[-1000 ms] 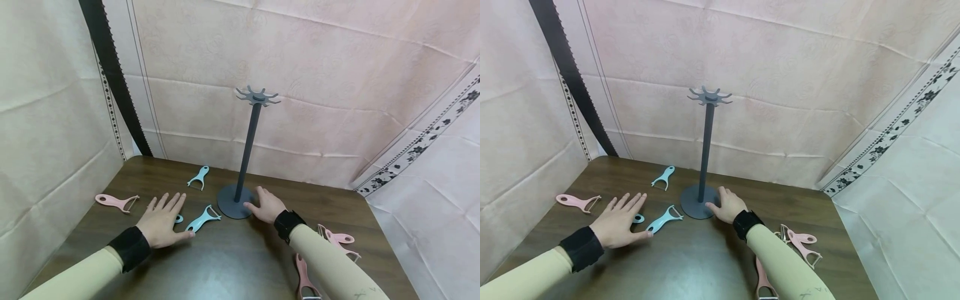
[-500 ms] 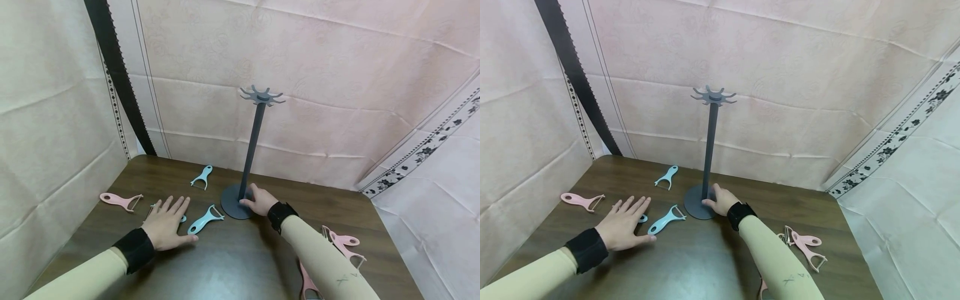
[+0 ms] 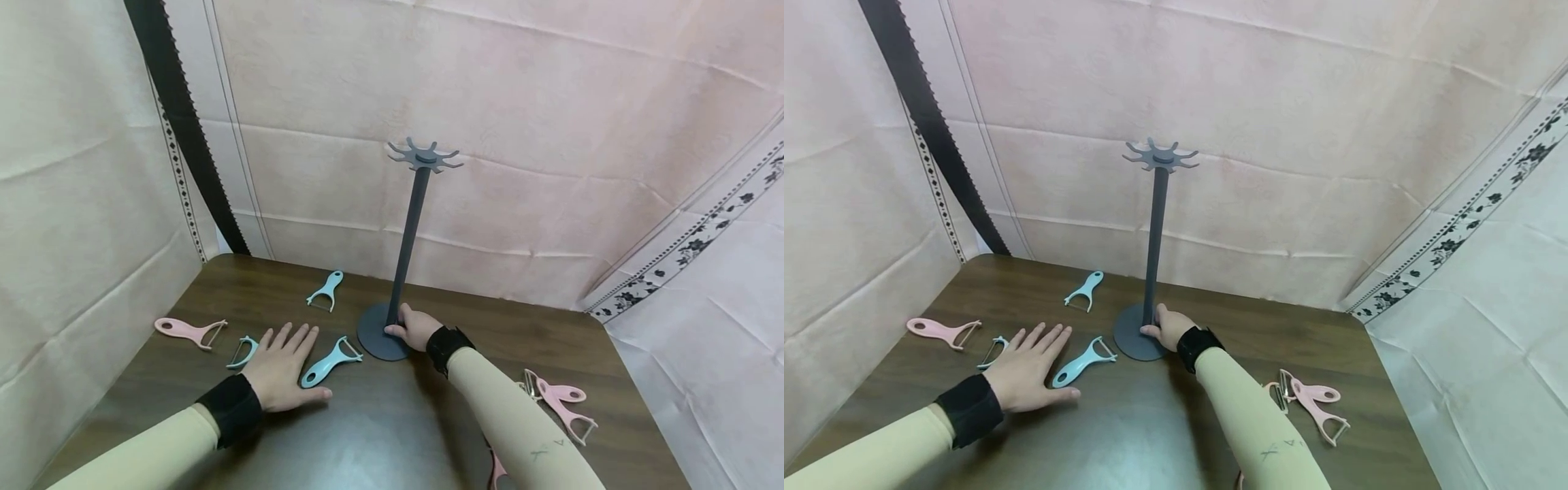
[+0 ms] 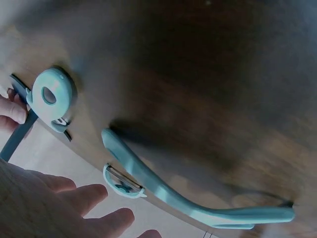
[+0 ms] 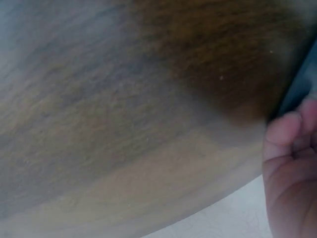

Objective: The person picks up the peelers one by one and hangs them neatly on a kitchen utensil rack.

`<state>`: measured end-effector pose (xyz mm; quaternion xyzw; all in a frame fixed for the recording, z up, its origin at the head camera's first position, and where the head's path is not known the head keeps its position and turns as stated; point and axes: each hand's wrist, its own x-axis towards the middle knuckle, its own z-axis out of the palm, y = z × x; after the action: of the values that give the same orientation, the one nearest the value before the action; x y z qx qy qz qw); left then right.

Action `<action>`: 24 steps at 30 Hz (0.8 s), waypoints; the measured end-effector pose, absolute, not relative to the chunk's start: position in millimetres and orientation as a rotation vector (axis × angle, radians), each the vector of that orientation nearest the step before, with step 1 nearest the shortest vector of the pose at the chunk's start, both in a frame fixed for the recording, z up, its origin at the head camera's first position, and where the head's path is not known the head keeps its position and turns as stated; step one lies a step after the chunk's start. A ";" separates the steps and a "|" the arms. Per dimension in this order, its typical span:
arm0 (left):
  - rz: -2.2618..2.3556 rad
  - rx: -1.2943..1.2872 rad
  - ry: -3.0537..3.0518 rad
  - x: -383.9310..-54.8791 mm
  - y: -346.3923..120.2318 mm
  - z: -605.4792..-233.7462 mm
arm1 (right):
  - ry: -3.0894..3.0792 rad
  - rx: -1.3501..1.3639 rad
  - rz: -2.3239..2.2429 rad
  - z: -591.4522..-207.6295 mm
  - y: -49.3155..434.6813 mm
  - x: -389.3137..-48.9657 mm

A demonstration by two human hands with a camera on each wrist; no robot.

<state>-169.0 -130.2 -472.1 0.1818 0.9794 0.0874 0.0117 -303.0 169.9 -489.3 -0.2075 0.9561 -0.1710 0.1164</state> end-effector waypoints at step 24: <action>0.238 0.616 3.043 -188.9 -116.9 -480.1 | 2.827 -0.522 -0.401 -494.6 164.0 -306.3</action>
<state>-188.9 -116.9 -480.1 0.1977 0.9772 0.0763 0.0138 -306.3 164.0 -494.6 -0.1784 0.9670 -0.1373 0.1193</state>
